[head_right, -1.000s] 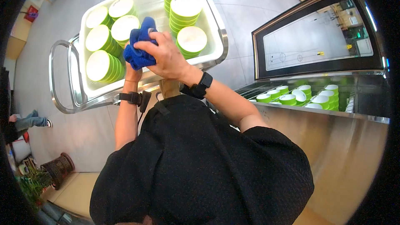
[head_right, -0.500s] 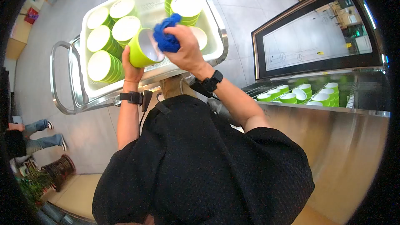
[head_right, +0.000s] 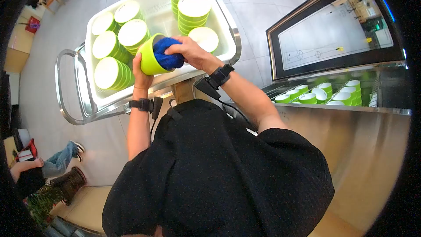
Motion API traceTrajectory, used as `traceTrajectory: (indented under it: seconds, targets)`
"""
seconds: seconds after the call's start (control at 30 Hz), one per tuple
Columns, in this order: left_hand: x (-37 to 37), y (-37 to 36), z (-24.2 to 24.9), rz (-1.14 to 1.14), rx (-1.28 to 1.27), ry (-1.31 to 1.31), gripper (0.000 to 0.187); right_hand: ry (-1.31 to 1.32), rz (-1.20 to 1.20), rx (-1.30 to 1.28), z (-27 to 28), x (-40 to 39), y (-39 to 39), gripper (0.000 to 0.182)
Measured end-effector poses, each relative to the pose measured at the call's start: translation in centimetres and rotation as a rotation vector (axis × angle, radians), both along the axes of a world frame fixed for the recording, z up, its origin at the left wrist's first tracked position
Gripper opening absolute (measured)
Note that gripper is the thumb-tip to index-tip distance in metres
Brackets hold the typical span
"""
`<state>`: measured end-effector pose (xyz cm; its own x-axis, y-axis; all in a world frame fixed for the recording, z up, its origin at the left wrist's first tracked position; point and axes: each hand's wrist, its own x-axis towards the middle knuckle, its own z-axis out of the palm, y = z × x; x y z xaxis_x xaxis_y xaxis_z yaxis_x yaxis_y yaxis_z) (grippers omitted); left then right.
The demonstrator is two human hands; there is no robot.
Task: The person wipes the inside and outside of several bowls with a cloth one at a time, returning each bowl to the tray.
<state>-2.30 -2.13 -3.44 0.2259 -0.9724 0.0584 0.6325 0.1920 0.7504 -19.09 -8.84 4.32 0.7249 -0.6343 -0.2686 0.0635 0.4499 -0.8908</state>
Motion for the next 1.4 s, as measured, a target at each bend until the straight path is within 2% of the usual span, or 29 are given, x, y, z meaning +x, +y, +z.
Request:
traceTrajectory:
  seconds: [0.03, 0.07, 0.13, 0.17, 0.2, 0.27, 0.3, 0.33, 0.4, 0.43, 0.47, 0.53, 0.57, 0.6, 0.67, 0.8, 0.87, 0.9, 0.93, 1.0, 1.1, 1.13, 1.17, 1.2, 1.27, 1.33, 1.4]
  targets:
    - [0.0, -0.1, 0.2, -0.032, -0.004, -0.053, 0.051, 0.017, -0.086, -0.146, -0.6, 0.1, 0.0, 0.034]
    - [0.0, -0.2, 0.4, -0.066, -0.010, -0.107, 0.052, 0.020, -0.079, -0.142, -1.2, 0.3, 0.2, 0.034]
    - [-0.2, -0.2, 0.7, -0.031, 0.006, -0.177, 0.047, 0.387, -0.033, -1.210, -1.9, 0.5, 1.1, 0.037]
    - [-0.1, -0.2, 0.7, -0.061, -0.019, -0.198, 0.047, 0.411, -0.060, -1.324, -2.3, 0.7, 1.9, 0.038]
    - [0.0, -0.2, 0.8, -0.091, -0.046, -0.221, 0.047, 0.412, -0.066, -1.323, -2.2, 0.6, 1.6, 0.038]
    - [-0.3, 0.0, 0.4, -0.076, -0.044, -0.189, 0.047, 0.347, 0.059, -0.679, -0.6, 0.4, 1.2, 0.033]
    - [-0.4, 0.0, 0.1, 0.002, -0.007, -0.120, 0.050, 0.246, 0.033, -0.375, 0.1, 0.3, 0.9, 0.027]
    - [-0.4, -0.1, -0.1, 0.083, 0.027, -0.051, 0.054, 0.026, -0.047, -0.182, -0.1, 0.4, 0.5, 0.028]
    - [-0.2, -0.4, -0.5, 0.121, 0.059, 0.016, 0.051, -0.224, -0.309, 0.017, -0.4, 0.3, 0.5, 0.032]
    - [-0.1, -0.9, -0.1, 0.122, 0.116, -0.016, 0.051, -0.300, -0.395, -0.093, -0.1, 0.6, 0.7, 0.034]
    - [0.0, -1.1, 0.3, 0.123, 0.171, -0.047, 0.050, -0.298, -0.391, -0.090, 0.2, 0.8, 1.2, 0.034]
    - [0.2, -0.9, -0.2, 0.052, 0.249, -0.044, 0.047, 0.079, -0.445, -0.838, 0.8, 0.9, 2.8, 0.040]
    - [0.6, -1.5, -1.1, 0.055, 0.202, 0.038, 0.042, 0.102, -0.284, -1.198, 0.7, 0.4, 2.5, 0.048]
    - [0.8, -1.9, -2.2, 0.056, 0.156, 0.121, 0.039, 0.210, -0.196, -1.371, 0.6, 0.1, 3.0, 0.050]
    - [0.2, -1.1, 0.5, 0.026, 0.184, 0.161, 0.046, 0.271, -0.085, -1.538, 0.6, -0.8, 3.1, 0.046]
    - [0.9, -0.3, 1.4, -0.009, 0.207, 0.197, 0.060, 0.372, -0.020, -1.424, -1.0, -3.1, 1.4, 0.040]
    - [1.7, 0.3, 1.4, -0.308, -0.010, 0.426, 0.065, 0.527, -0.302, -1.314, -0.5, -3.3, 1.2, 0.036]
    - [1.5, 0.2, 1.3, -0.273, 0.031, 0.434, 0.069, 0.482, -0.438, -1.257, -0.3, -3.2, 1.4, 0.038]
    - [1.5, 0.2, 1.2, -0.278, 0.036, 0.433, 0.069, 0.485, -0.444, -1.252, 0.2, -3.0, 1.8, 0.038]
    - [1.5, -0.1, 0.9, -0.305, 0.070, 0.430, 0.065, 0.337, -0.597, -1.396, 1.2, -2.4, 2.5, 0.042]
    - [1.5, -0.5, 0.8, -0.331, 0.142, 0.372, 0.067, 0.229, -0.436, -1.613, 1.9, -1.7, 3.2, 0.051]
    - [1.6, -0.3, 1.1, -0.426, 0.062, 0.403, 0.065, 0.208, -0.356, -1.670, 1.9, -1.4, 3.3, 0.053]
    - [1.2, -0.4, 1.3, -0.324, 0.137, 0.403, 0.061, 0.259, -0.256, -1.692, 1.8, -1.0, 3.3, 0.053]
    - [0.8, -0.4, 1.5, -0.221, 0.210, 0.402, 0.057, 0.282, -0.245, -1.779, 1.0, -0.2, 3.0, 0.046]
    - [1.1, -0.3, 0.5, -0.262, 0.183, 0.233, 0.050, 0.452, 0.004, -1.752, -0.2, 0.2, 2.8, 0.035]
    - [1.1, -0.5, -0.6, -0.264, 0.196, 0.155, 0.049, 0.596, 0.041, -1.670, -1.0, 0.7, 3.2, 0.028]
    - [0.3, -0.6, 0.0, -0.236, 0.149, 0.141, 0.049, 0.756, 0.226, -1.192, 1.2, 1.7, 3.3, 0.028]
